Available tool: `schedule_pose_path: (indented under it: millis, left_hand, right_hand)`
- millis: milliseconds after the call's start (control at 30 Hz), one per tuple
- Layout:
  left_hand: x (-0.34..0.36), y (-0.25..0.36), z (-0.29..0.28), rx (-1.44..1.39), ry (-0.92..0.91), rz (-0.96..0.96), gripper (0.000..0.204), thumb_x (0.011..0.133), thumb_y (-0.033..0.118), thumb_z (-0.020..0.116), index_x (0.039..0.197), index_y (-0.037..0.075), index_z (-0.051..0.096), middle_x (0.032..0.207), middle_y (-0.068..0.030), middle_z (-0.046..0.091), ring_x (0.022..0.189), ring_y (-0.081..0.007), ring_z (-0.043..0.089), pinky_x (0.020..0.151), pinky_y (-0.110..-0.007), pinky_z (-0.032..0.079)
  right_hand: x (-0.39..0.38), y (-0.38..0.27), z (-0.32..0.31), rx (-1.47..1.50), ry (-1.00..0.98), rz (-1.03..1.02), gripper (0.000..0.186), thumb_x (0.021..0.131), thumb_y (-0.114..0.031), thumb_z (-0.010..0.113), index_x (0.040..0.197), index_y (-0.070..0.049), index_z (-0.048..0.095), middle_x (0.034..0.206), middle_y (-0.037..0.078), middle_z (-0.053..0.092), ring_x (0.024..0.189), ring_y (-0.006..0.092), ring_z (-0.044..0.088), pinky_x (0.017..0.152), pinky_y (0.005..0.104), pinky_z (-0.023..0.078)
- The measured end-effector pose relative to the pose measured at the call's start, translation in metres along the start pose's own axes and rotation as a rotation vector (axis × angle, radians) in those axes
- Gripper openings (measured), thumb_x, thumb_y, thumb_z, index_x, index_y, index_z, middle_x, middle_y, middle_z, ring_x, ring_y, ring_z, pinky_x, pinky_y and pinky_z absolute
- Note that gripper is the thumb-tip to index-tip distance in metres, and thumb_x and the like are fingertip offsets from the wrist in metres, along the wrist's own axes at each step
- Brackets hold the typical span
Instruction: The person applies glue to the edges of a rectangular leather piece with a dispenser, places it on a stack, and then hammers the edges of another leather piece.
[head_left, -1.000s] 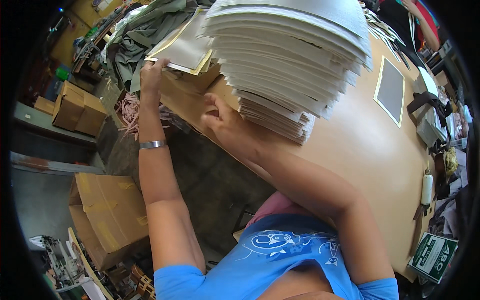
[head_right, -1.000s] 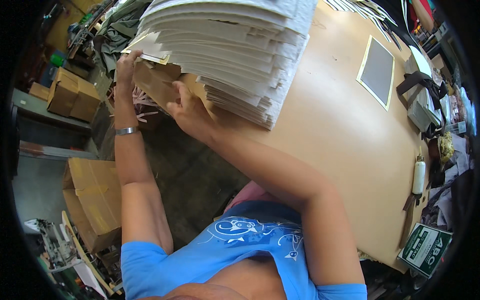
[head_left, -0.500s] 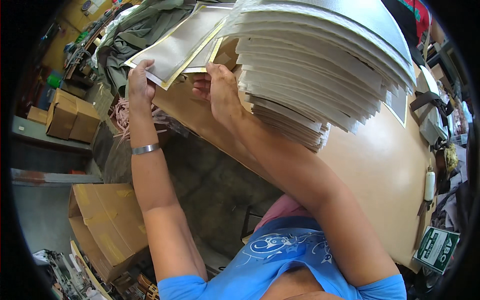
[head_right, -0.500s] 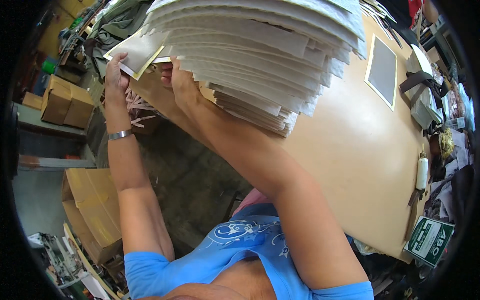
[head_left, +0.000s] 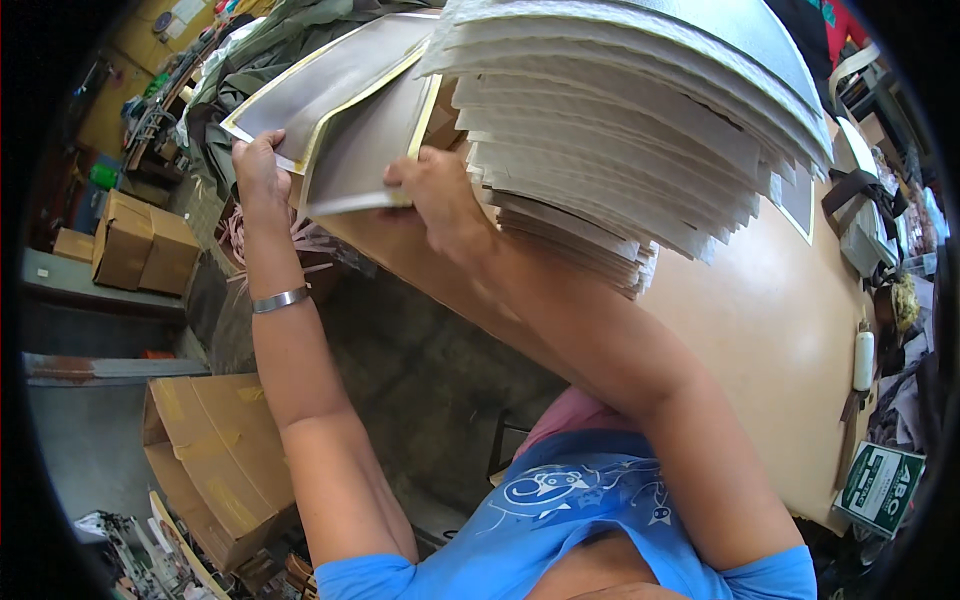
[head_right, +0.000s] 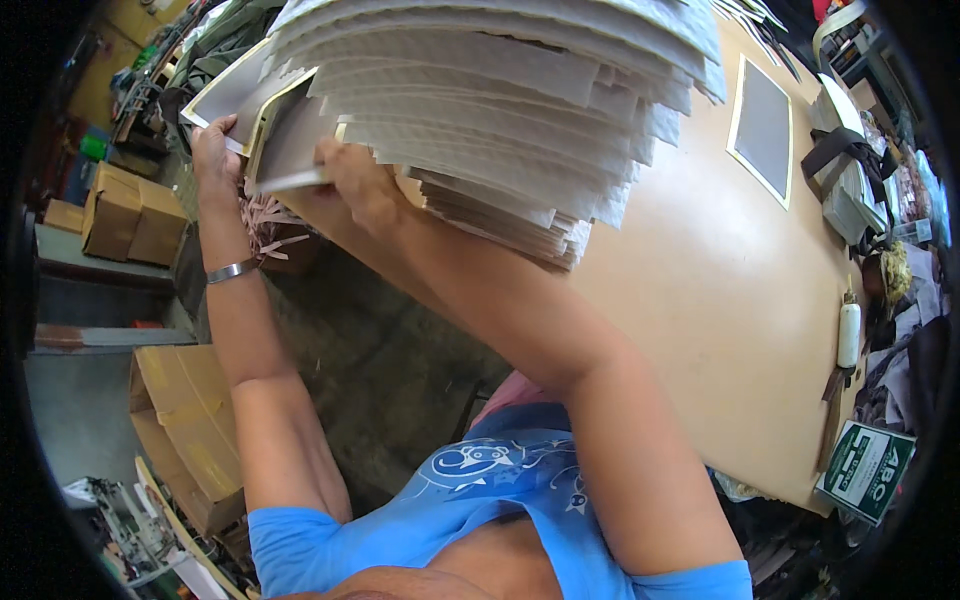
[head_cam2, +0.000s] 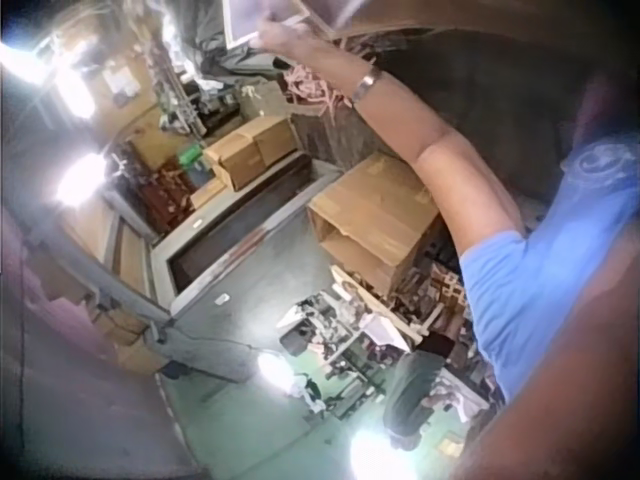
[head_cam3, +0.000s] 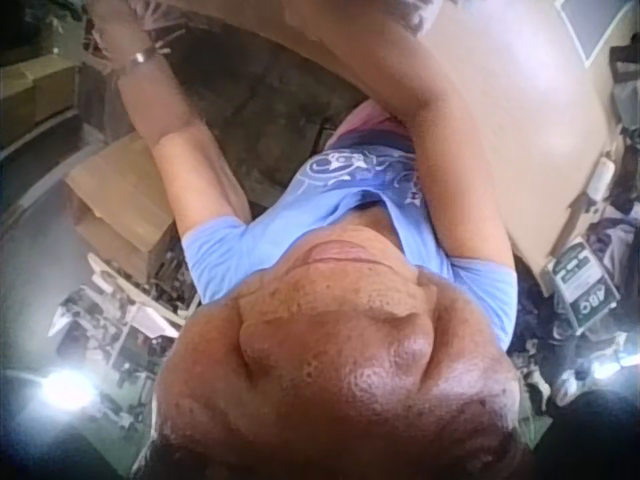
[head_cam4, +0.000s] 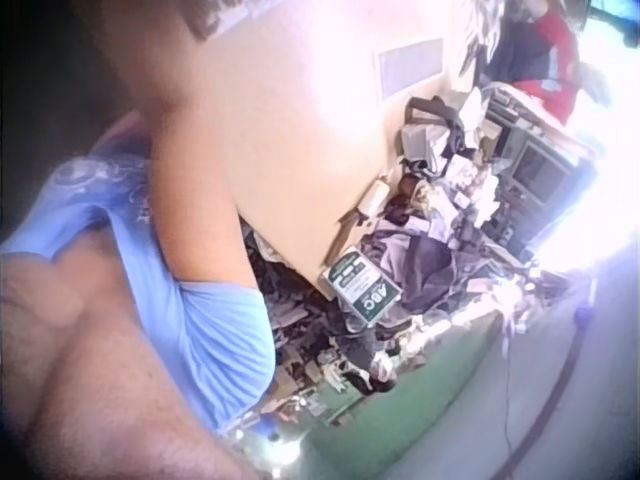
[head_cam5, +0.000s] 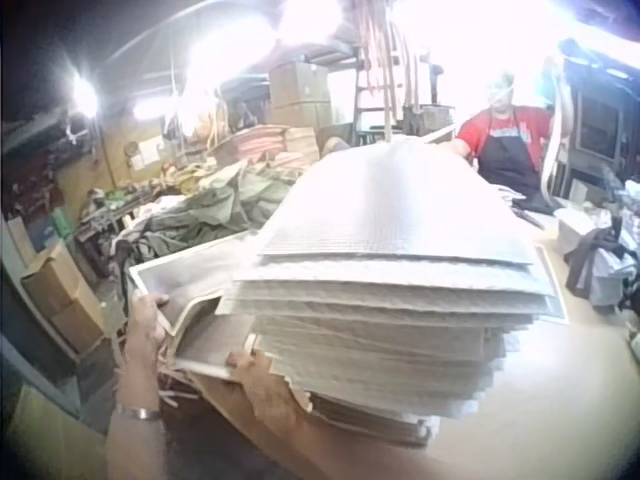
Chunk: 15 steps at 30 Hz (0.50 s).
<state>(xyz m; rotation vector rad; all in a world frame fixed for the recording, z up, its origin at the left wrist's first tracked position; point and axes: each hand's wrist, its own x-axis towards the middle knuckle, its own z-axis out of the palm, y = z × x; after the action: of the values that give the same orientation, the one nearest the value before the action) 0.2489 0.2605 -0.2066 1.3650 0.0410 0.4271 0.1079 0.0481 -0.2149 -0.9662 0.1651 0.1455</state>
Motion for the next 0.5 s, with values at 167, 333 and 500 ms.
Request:
schedule_pose_path:
  millis: [167,333,500]
  left_hand:
    - [-0.01,0.007,0.014,0.001,-0.039,-0.105,0.035,0.073,-0.011,0.053,0.107,-0.009,0.043,0.101,-0.019,0.056,0.086,-0.0284,0.06,0.08,-0.04,0.051]
    - [-0.024,0.011,-0.009,-0.079,-0.198,-0.231,0.034,0.082,-0.002,0.052,0.114,-0.004,0.041,0.115,-0.017,0.049,0.105,-0.0276,0.052,0.09,-0.043,0.045]
    - [-0.084,0.024,-0.006,-0.08,-0.088,-0.191,0.035,0.085,0.004,0.05,0.118,0.0,0.038,0.12,-0.0138,0.043,0.109,-0.0237,0.047,0.088,-0.039,0.045]
  right_hand:
    - [-0.064,0.007,-0.023,-0.455,-0.281,-0.304,0.022,0.076,-0.014,0.058,0.089,0.003,0.06,0.08,0.01,0.063,0.068,0.0164,0.058,0.059,0.0296,0.048]
    - [-0.142,-0.037,-0.051,-0.883,-0.489,-0.145,0.025,0.07,-0.017,0.055,0.084,0.003,0.06,0.07,0.022,0.06,0.063,0.0263,0.061,0.061,0.039,0.046]
    - [-0.192,-0.08,-0.108,-0.986,-0.341,-0.09,0.026,0.068,-0.013,0.058,0.09,0.0,0.063,0.071,0.014,0.062,0.066,0.0235,0.062,0.064,0.0331,0.048]
